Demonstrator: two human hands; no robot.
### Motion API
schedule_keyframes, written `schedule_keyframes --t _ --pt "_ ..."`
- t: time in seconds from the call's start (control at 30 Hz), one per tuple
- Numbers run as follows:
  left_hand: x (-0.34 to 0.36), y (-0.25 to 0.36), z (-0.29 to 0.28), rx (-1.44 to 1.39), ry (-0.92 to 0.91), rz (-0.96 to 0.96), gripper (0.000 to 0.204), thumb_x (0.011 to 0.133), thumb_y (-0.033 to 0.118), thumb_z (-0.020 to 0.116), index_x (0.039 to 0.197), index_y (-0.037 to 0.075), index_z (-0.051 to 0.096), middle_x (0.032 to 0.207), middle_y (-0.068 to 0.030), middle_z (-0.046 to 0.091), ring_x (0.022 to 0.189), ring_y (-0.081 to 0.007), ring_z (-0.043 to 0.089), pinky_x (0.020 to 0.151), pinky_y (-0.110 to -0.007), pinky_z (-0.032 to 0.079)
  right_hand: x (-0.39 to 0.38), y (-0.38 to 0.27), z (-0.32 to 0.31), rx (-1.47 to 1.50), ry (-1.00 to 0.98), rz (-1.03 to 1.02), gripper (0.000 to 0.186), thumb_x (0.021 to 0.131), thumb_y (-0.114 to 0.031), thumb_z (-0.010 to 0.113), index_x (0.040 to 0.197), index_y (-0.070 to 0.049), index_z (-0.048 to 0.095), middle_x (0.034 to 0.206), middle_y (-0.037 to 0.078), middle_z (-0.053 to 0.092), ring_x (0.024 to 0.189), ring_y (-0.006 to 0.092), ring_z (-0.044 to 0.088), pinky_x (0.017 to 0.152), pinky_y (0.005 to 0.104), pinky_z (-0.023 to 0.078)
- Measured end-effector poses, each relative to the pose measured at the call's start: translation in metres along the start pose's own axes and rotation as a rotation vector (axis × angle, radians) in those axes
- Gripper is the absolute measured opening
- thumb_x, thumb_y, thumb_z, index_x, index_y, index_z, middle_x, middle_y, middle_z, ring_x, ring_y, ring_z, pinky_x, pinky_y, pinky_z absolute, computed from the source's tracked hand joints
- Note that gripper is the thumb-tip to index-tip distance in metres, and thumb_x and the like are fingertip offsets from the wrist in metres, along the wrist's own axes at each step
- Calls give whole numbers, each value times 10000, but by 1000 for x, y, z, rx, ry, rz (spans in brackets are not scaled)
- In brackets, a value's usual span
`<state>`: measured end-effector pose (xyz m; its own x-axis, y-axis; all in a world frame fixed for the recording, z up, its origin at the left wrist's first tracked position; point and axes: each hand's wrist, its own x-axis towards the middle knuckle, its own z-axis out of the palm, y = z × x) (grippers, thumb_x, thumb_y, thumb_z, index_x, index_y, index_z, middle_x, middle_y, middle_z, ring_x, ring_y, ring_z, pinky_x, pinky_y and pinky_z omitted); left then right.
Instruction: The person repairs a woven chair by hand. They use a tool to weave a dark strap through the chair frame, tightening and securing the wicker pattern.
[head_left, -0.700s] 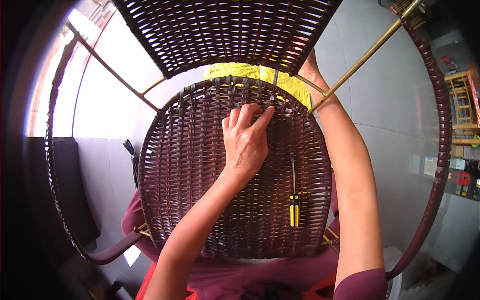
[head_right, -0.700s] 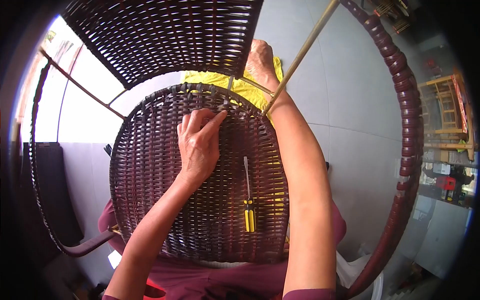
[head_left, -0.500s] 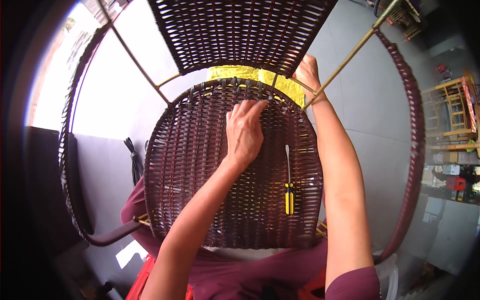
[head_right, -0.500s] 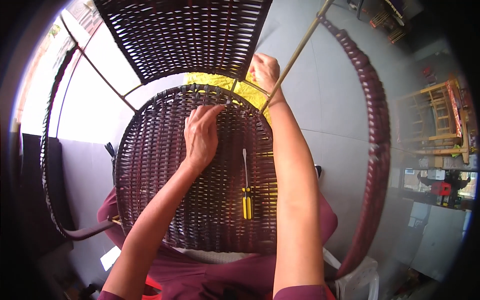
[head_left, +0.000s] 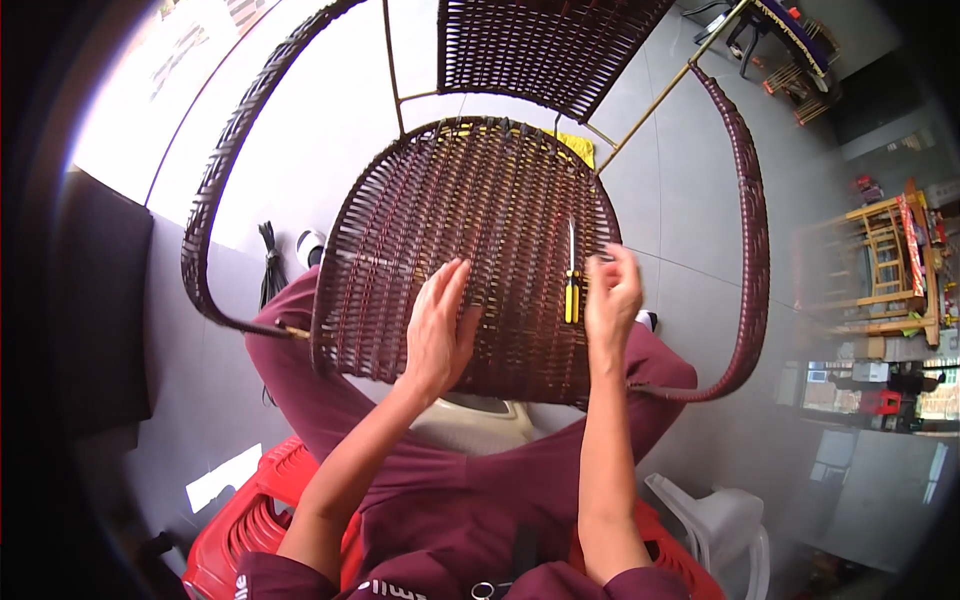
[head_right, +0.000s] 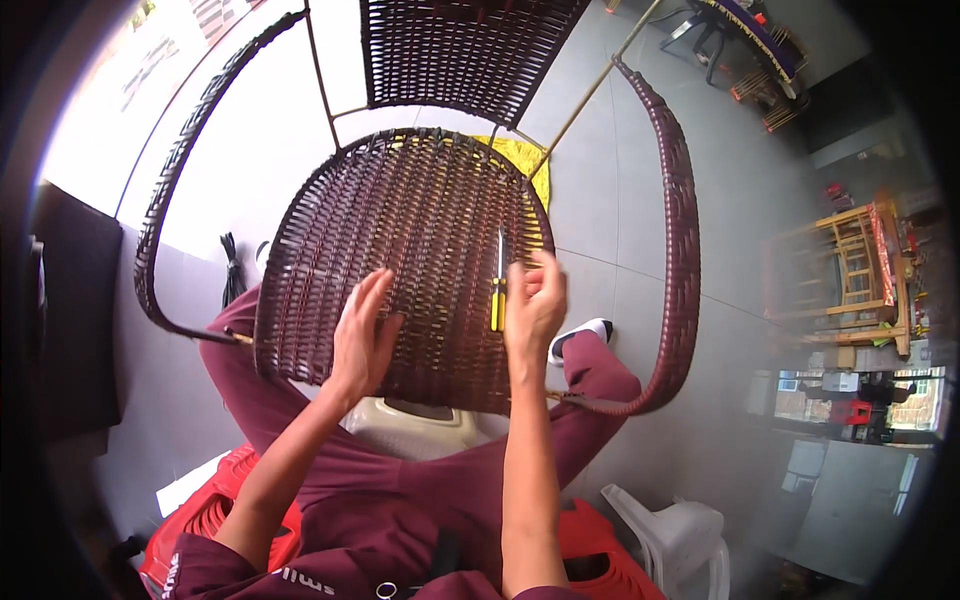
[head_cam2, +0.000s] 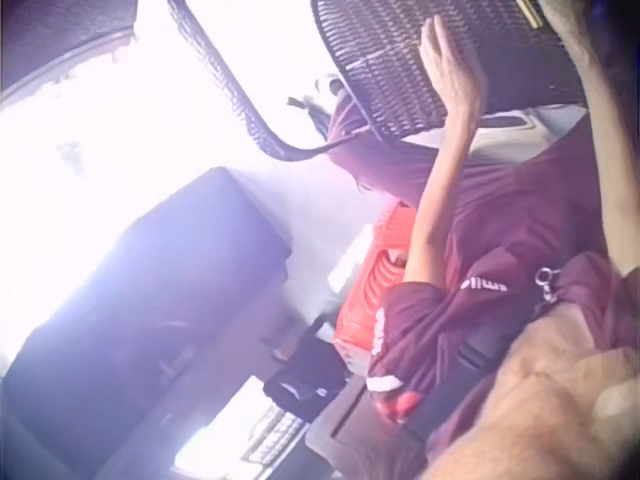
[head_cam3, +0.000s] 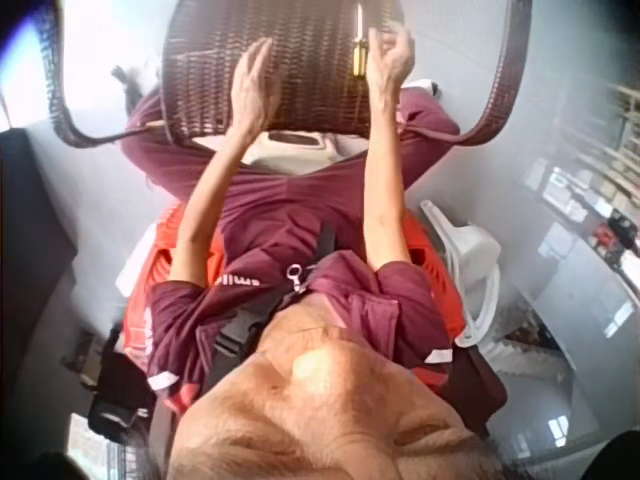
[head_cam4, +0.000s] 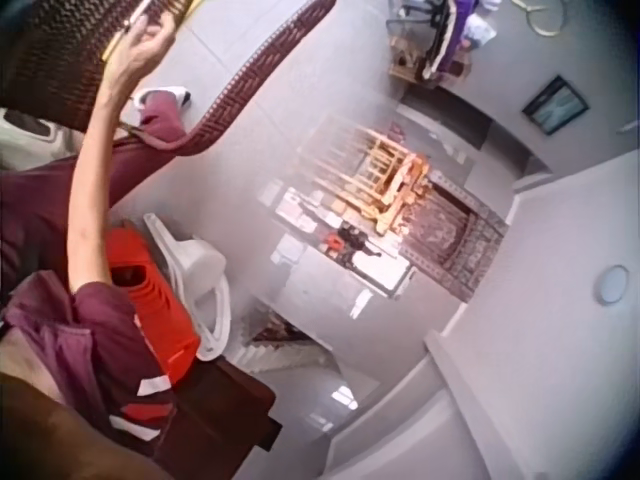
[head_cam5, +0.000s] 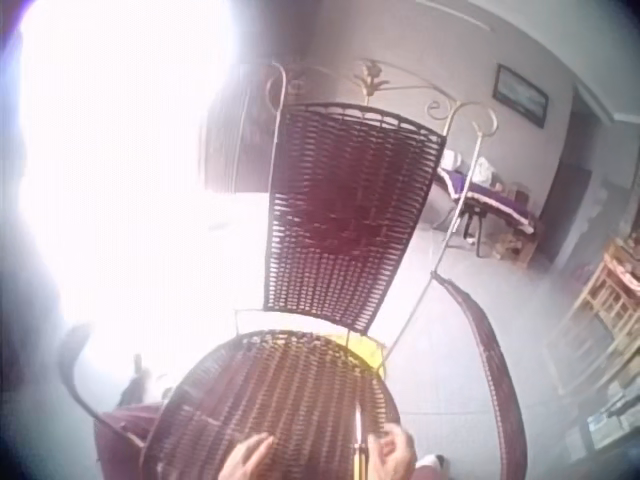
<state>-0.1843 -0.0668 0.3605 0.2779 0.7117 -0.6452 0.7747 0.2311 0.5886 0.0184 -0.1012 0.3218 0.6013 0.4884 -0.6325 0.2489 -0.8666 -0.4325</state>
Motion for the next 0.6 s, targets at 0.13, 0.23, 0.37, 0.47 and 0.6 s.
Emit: schedule_keyframes --t 0.13,0.23,0.37,0.47,0.6 --pt "-82 11 -9 332 -265 83 678 750 231 616 1320 21 315 1392 -148 261 1304 -276 219 1049 -472 145 -66 -1 -2 -431 -49 -321 550 688 -282 715 1114 -40 465 943 156 495 868 332 501 749 423 411" --pt "-102 18 -22 312 -286 97 684 754 255 615 1321 20 312 1406 -139 239 1310 -270 209 1054 -452 147 -80 -7 1 -561 -65 -289 474 711 -204 688 1093 -37 461 918 150 486 858 319 509 718 425 417" --pt "-119 9 -45 88 -351 90 604 785 217 597 1309 51 349 1381 -142 288 1294 -289 240 1050 -446 173 -90 0 -6 -530 -103 -298 320 792 -112 572 1075 -12 462 945 164 482 882 323 513 745 414 428" --pt "-121 9 -72 -209 -68 -50 411 746 39 630 1140 19 513 1160 -151 491 1059 -289 499 894 -360 412 -98 4 -21 -253 -192 -276 257 823 -84 521 1051 -11 427 961 180 479 875 339 515 750 406 425" --pt "-115 -13 -114 -76 287 3 294 751 -71 580 1033 11 570 991 -112 548 794 -154 594 702 -251 481 -127 1 -43 -24 -249 -55 241 794 -46 542 991 -23 405 847 138 497 767 248 519 689 347 428"
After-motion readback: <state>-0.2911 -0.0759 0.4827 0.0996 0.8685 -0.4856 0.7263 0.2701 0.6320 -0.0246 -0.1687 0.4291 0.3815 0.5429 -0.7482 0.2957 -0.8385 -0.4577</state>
